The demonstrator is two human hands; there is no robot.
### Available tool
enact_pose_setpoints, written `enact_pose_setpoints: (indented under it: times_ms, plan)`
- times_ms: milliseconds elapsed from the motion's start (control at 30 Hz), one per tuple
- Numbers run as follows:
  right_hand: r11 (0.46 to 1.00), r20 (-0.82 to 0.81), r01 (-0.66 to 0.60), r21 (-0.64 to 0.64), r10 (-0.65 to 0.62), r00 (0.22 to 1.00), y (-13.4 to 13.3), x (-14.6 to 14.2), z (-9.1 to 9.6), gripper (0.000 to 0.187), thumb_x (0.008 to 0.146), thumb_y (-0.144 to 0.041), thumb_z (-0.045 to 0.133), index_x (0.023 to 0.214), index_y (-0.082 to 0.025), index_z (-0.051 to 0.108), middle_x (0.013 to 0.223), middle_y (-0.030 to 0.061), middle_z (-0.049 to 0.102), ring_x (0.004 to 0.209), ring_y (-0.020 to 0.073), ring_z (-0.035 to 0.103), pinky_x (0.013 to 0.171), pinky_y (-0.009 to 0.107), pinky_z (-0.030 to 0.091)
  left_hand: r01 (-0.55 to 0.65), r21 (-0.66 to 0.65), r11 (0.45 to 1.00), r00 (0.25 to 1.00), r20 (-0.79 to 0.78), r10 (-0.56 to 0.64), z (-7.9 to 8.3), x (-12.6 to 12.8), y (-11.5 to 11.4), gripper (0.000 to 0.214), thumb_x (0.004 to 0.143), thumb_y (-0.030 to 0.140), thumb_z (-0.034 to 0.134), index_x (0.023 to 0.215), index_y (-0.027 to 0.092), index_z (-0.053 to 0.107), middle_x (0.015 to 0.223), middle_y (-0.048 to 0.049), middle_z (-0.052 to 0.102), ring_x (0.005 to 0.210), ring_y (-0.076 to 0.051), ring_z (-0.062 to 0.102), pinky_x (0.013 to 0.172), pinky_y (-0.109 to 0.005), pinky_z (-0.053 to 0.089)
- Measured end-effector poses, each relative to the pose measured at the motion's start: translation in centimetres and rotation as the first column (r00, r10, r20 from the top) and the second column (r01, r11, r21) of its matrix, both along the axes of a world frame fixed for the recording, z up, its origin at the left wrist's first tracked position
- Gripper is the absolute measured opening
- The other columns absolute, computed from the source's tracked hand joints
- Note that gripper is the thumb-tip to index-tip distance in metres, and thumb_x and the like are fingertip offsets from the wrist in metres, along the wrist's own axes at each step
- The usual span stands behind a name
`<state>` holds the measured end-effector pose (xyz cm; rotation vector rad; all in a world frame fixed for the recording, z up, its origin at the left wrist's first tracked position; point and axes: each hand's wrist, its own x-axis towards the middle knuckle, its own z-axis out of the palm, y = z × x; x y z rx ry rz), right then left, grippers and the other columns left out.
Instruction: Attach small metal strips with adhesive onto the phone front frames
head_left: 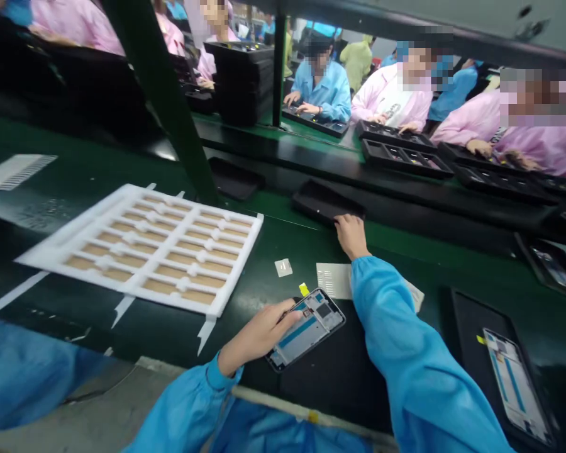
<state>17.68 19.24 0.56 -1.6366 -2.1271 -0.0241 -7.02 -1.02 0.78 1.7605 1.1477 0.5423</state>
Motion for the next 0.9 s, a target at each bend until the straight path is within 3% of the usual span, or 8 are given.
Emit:
enact_pose_setpoints:
  times_ms: [100, 200, 333, 467, 567, 733, 900]
  plan:
    - [0.993, -0.051, -0.11, -0.047, 0.108, 0.993, -0.4, -2.6, -1.0, 0.031, 0.091, -0.011, 0.042, 0.115, -0.01, 0.062, 0.115, 0.0203, 0.064, 0.109, 0.0313, 0.054, 0.102, 0.053, 0.032, -0.006, 0.128, 0.992, 1.0, 0.0, 0.006, -0.5, -0.9, 0.4, 0.033, 0.101, 0.043, 0.038, 0.102, 0.021, 0.062, 0.115, -0.0064, 0.067, 0.114, -0.023, 0.059, 0.098, -0.035, 0.042]
    - [0.968, -0.118, -0.239, -0.079, 0.229, 0.966, -2.7, -4.6, -0.5, 0.029, 0.095, -0.017, 0.041, 0.115, -0.013, 0.062, 0.117, 0.0166, 0.064, 0.112, 0.0282, 0.055, 0.101, 0.046, 0.038, 0.038, 0.169, 0.985, 0.999, -0.027, -0.034, -0.8, -1.3, 1.0, 0.031, 0.101, 0.041, 0.038, 0.104, 0.021, 0.062, 0.147, -0.0073, 0.049, 0.145, -0.024, 0.033, 0.12, -0.045, 0.021]
    - [0.867, -0.198, -0.452, -0.211, 0.415, 0.888, -5.9, -7.3, 0.0, 0.014, 0.093, -0.023, 0.054, 0.096, -0.022, 0.067, 0.094, 0.0042, 0.068, 0.089, 0.0182, 0.063, 0.082, 0.03, 0.049, 0.055, 0.137, 0.989, 0.993, -0.111, -0.04, -0.8, -1.2, 1.8, 0.038, 0.102, 0.044, 0.035, 0.093, 0.021, 0.064, 0.159, -0.0055, 0.033, 0.15, -0.026, 0.019, 0.122, -0.054, 0.012]
    - [0.812, -0.239, -0.505, -0.292, 0.45, 0.861, -7.2, -8.9, -0.4, 0.011, 0.09, -0.017, 0.057, 0.091, -0.021, 0.067, 0.087, 0.0027, 0.065, 0.081, 0.0167, 0.062, 0.074, 0.029, 0.049, 0.063, 0.128, 0.99, 0.984, -0.172, -0.041, -1.2, -1.2, 2.2, 0.039, 0.102, 0.044, 0.035, 0.092, 0.019, 0.063, 0.157, -0.0089, 0.035, 0.151, -0.025, 0.018, 0.123, -0.053, 0.012]
    - [0.836, -0.218, -0.474, -0.275, 0.426, 0.878, -7.4, -8.0, 0.5, 0.013, 0.091, -0.016, 0.055, 0.089, -0.02, 0.067, 0.089, 0.0045, 0.064, 0.083, 0.0185, 0.061, 0.076, 0.031, 0.048, 0.071, 0.12, 0.99, 0.98, -0.195, -0.047, -1.3, -1.3, 2.0, 0.038, 0.102, 0.043, 0.034, 0.093, 0.019, 0.062, 0.16, -0.0084, 0.03, 0.151, -0.025, 0.014, 0.123, -0.054, 0.011]
    - [0.907, -0.182, -0.334, -0.258, 0.293, 0.938, -8.3, -3.4, 2.6, 0.011, 0.09, -0.02, 0.057, 0.087, -0.02, 0.067, 0.086, 0.0037, 0.063, 0.079, 0.0183, 0.059, 0.071, 0.031, 0.045, 0.128, 0.173, 0.977, 0.981, -0.168, -0.099, -0.1, -0.8, 1.4, 0.036, 0.103, 0.041, 0.032, 0.089, 0.02, 0.058, 0.163, -0.0011, 0.02, 0.152, -0.024, 0.009, 0.124, -0.052, 0.008]
    - [0.889, -0.107, -0.282, -0.361, 0.261, 0.959, -8.9, -0.7, 0.7, 0.013, 0.089, -0.016, 0.055, 0.084, -0.019, 0.067, 0.083, 0.0031, 0.063, 0.078, 0.0175, 0.06, 0.072, 0.03, 0.045, 0.122, 0.183, 0.975, 0.964, -0.254, -0.073, -0.1, 0.2, 1.9, 0.035, 0.102, 0.039, 0.035, 0.089, 0.019, 0.061, 0.159, -0.0073, 0.031, 0.151, -0.027, 0.016, 0.123, -0.056, 0.011]
